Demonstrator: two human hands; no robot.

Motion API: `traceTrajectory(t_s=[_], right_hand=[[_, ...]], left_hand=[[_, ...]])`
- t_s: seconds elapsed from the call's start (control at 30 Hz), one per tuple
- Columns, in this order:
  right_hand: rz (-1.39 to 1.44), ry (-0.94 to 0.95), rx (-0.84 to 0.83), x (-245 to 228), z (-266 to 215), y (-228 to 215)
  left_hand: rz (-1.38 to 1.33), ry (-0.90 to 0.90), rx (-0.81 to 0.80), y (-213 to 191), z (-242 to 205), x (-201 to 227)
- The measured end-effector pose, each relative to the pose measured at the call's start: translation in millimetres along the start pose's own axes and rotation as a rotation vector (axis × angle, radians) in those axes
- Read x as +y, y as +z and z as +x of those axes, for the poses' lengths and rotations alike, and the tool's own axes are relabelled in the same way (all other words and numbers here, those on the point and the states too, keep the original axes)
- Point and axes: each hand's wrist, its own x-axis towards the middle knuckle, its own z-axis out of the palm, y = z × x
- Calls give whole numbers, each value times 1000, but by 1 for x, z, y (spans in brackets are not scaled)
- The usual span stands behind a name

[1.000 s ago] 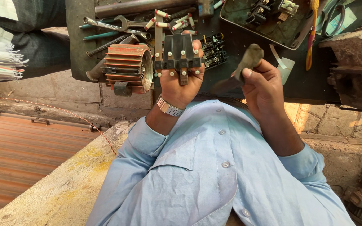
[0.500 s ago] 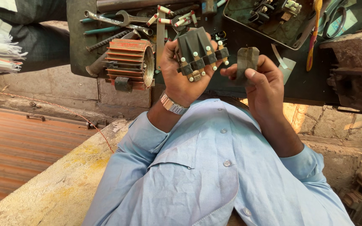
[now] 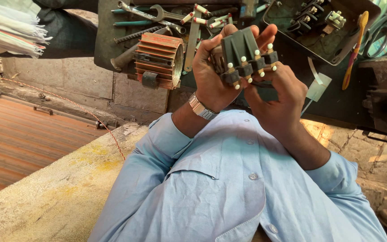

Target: The person holds a small electrical component and repeatedly rubs its terminals with a flat abrasive tool. The person rotates the component to access different sides and continues the rubbing motion throughout the clip.

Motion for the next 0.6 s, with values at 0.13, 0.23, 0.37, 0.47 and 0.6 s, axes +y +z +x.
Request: traceTrajectory(t_s=[0.13, 0.23, 0.37, 0.47, 0.6], right_hand=[[-203, -107, -29, -8, 7, 3], [-220, -138, -38, -10, 10, 9], [35, -61, -142, -15, 13, 11], [-8, -27, -281, -22, 11, 4], [-4, -19, -430, -22, 12, -1]], left_hand=[[63, 24, 9, 2, -4, 4], [104, 48, -5, 2, -8, 5], [105, 63, -67, 4, -12, 11], [57, 74, -36, 4, -15, 18], [46, 58, -55, 3, -15, 23]])
